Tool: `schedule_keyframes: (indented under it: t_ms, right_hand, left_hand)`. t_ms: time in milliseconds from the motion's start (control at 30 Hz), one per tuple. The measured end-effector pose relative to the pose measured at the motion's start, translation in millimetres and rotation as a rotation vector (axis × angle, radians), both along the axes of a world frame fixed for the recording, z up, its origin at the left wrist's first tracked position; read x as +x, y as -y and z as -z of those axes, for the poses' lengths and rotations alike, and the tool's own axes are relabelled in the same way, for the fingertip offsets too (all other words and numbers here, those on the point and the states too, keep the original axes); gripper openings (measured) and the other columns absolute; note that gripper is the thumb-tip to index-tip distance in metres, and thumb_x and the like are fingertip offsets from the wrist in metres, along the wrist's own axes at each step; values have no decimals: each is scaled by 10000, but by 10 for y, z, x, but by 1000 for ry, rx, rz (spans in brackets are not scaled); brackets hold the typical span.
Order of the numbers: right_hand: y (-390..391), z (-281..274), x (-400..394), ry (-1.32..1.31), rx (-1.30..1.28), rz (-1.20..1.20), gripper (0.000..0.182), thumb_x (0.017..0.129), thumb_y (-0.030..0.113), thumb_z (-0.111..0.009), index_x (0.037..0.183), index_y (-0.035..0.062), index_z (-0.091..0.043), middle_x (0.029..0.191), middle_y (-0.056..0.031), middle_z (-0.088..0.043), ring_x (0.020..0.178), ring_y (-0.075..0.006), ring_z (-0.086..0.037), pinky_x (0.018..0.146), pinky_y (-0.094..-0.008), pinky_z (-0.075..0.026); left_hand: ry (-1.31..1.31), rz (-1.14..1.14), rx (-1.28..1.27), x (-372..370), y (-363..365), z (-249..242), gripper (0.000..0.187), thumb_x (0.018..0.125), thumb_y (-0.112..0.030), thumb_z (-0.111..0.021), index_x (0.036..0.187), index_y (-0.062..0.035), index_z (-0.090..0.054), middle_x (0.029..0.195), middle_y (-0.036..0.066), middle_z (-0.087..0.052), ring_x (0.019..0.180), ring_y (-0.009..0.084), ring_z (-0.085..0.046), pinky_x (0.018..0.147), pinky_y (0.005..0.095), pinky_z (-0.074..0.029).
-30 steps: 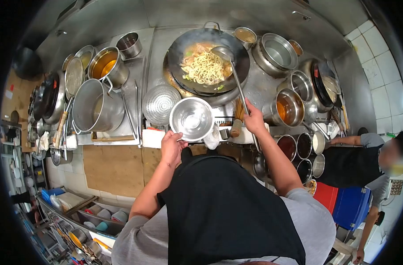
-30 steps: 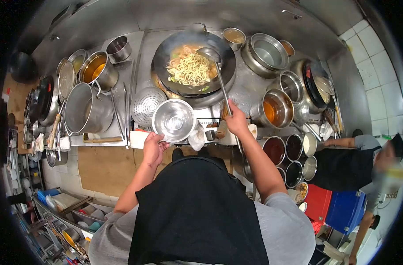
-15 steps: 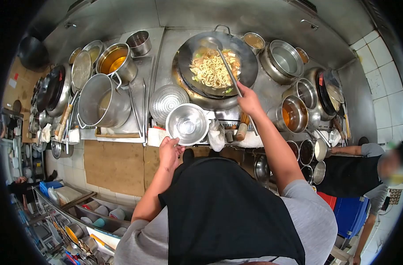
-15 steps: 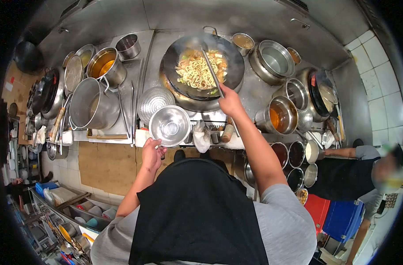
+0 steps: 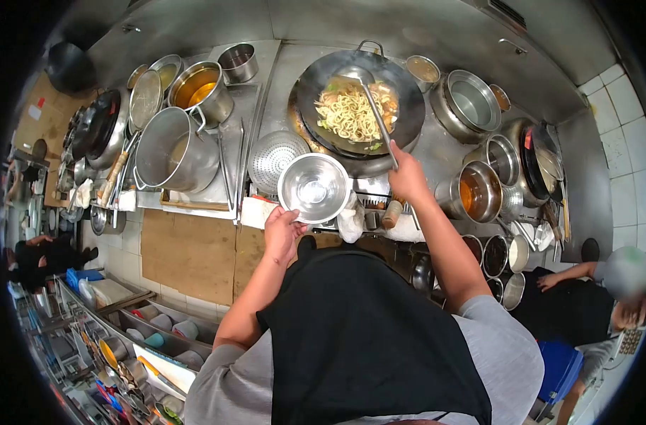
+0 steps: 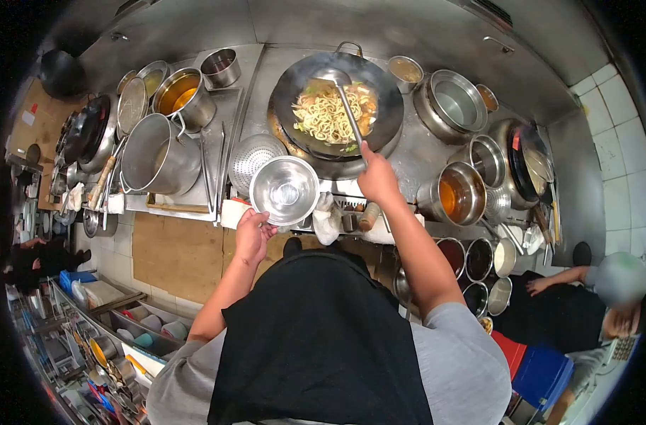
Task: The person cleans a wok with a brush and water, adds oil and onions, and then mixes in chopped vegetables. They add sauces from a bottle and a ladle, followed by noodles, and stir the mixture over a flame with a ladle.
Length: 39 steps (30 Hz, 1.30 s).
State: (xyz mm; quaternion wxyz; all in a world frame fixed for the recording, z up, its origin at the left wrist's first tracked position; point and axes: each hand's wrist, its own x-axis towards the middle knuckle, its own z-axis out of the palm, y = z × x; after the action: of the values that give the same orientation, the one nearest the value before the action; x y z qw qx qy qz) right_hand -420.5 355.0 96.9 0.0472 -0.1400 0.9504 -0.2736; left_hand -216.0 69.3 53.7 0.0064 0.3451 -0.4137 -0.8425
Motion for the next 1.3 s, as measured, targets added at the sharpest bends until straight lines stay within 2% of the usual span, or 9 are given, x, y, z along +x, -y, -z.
schedule_keyframes:
  t_ms: [467,733,800,867,933,1000,1100,1200,1300]
  right_hand:
    - [-788,-99,221,-9,189,-155,754,858,-42,-623,1549,259,-609,1236,-169,-666,1046,-436,-702,884,-523,-581]
    - [-1196,169,275,-49,208,-226,783,848,-51,-625,1563,264,-597,1220,-169,-669,1083,-428,-690,919,-517,-570]
    - [-1265,164,302,-51,192,-200,784,853,-52,-618,1575,251,-584,1204,-181,-669,1091,-429,-684,937,-502,-565]
    - [-1399,31,577,-4,-84,-261,826,838,-95,-601,1612,187,-541,1103,-206,-655,1007,-407,-673,886,-448,-562]
    - [-1536,57,923,49,-344,-310,789,916,-104,-594,1658,131,-465,1068,-122,-664,809,-203,-624,731,-351,-538]
    - [-1595,-331,1196,808,-701,-32,723,985,-69,-589,1664,148,-466,1063,-72,-669,829,-129,-617,721,-290,-525]
    - [-1591,-294,1235,887,-685,10,731,985,-99,-565,1666,150,-468,1088,-12,-652,814,-43,-572,651,-218,-478]
    - [-1618,181,1055,540,-532,-95,707,978,-98,-592,1651,83,-469,1132,-36,-666,950,-104,-602,870,-264,-521]
    - [-1900,-307,1206,368,-514,-185,697,971,-85,-627,1637,60,-483,1188,-68,-686,1071,-147,-627,1000,-284,-498]
  left_hand:
    - [58,-167,-61,277,-375,6,103,981,-76,-652,952,-130,-570,922,45,-659,764,193,-643,697,320,-551]
    - [41,-250,-48,205,-554,-39,169,1004,-54,-650,897,-109,-532,886,71,-677,708,206,-664,638,318,-570]
    - [65,-210,-32,204,-567,-16,103,981,-46,-642,1045,-103,-585,996,57,-660,773,201,-632,698,312,-563]
    - [70,-199,-30,209,-614,-67,104,982,-46,-644,1043,-107,-585,999,57,-662,777,201,-632,702,312,-563]
    - [71,-189,-28,203,-639,-94,105,983,-47,-646,1040,-110,-585,1002,56,-664,782,202,-633,706,313,-562]
    - [83,-177,-31,198,-671,-94,100,988,-55,-648,1045,-112,-588,1006,51,-662,791,203,-633,702,309,-559]
    - [90,-217,-38,193,-743,-104,159,1011,-64,-644,913,-108,-528,905,82,-675,743,210,-663,655,324,-557]
    - [115,-204,-39,176,-833,-122,160,1008,-63,-646,912,-111,-527,898,75,-673,733,201,-656,653,325,-556]
    - [103,-135,-9,250,-804,-55,90,1007,-69,-632,1082,-112,-609,1018,46,-679,803,192,-634,717,315,-555]
